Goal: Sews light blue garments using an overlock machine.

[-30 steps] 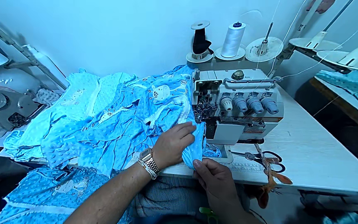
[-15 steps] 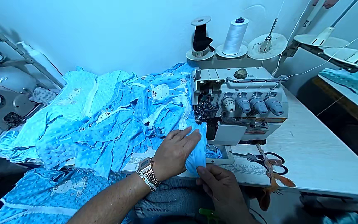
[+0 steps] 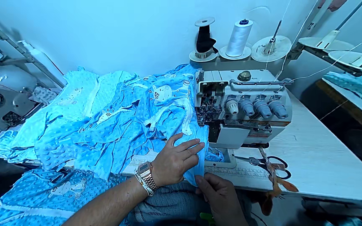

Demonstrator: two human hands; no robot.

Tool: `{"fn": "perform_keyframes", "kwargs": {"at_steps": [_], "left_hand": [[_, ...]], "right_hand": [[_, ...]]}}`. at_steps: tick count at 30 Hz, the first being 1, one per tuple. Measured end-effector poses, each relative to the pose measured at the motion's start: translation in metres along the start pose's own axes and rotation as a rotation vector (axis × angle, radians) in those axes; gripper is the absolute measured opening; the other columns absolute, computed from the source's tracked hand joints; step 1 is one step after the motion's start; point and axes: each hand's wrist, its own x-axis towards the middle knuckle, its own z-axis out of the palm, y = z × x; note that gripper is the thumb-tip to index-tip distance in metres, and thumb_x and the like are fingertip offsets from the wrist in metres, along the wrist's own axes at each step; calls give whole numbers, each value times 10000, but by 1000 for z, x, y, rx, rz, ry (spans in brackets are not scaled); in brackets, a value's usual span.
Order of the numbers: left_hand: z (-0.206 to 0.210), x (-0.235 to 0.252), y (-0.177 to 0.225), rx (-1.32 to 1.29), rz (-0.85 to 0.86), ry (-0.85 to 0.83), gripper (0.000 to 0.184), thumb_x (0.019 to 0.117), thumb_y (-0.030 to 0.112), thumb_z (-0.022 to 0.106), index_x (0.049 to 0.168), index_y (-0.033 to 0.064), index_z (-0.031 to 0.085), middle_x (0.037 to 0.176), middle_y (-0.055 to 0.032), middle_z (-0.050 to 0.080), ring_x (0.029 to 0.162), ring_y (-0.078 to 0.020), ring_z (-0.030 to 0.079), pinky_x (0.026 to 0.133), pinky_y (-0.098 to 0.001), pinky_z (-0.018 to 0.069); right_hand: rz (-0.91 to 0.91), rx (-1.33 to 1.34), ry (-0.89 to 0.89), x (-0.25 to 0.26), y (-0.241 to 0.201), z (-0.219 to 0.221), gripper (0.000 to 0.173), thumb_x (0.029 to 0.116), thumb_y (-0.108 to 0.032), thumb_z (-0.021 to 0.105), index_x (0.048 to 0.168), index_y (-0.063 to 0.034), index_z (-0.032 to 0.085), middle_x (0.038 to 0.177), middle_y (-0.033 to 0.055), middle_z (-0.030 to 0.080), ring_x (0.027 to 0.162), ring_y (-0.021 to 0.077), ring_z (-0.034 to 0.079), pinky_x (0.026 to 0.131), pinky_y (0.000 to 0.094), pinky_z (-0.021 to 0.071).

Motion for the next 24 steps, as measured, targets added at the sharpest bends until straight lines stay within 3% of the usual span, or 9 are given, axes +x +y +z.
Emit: {"fn": "perform_keyframes", "kwargs": {"at_steps": [5,8,11,16,19,22,24], "left_hand": [[2,-1,1,47,-27,-4,247,935,169,536,1119,100,686,1383,-88,658,1363,-254,561,1116,-565,398],[1,4,-7,8,-77,-23,400,872,184,584,1238,93,718,1386,-107,656,1353,-288,570,1111,-596,402],[-5,14,-26,-142,-93,-49,433,802,156,602,1200,89,759,1341,-148,675,1316,-330,598,1112,-630,397],[-14,24,-64,-405,-115,-85,317,871,131,591,1100,96,807,1296,-135,707,1347,-336,579,1180,-604,350],[-16,30,-82,-529,-157,-113,310,867,90,584,1071,77,817,1289,-139,712,1364,-340,565,1203,-601,310],[-14,35,-100,-546,-158,-133,278,909,126,602,1078,73,816,1289,-142,711,1366,-355,560,1199,-592,314],[-12,38,-108,-518,-172,-130,282,913,140,600,1080,65,815,1285,-147,712,1355,-369,568,1186,-599,327]], "right_hand": [[-17,-12,-7,-1,2,-5,232,986,-171,650,775,-86,693,668,-77,636,556,-61,523,514,100,421],[-52,-33,9,10,2,-6,243,988,-187,646,771,-87,692,661,-79,627,553,-60,520,512,100,421],[-53,-60,29,30,0,-8,261,986,-191,637,747,-98,683,644,-77,611,545,-45,515,508,107,412],[9,-137,83,64,-11,-11,291,982,-156,616,701,-110,673,609,-39,618,516,6,529,487,146,417],[92,-224,165,82,-22,-7,347,993,-148,623,651,-103,663,579,-28,607,470,23,476,457,176,367],[172,-313,239,103,-31,-5,494,978,-148,667,512,-118,507,482,-35,512,398,31,353,415,209,265],[219,-315,260,115,-31,-8,538,971,-152,689,481,-110,472,446,-27,444,386,48,325,411,227,250]]}}
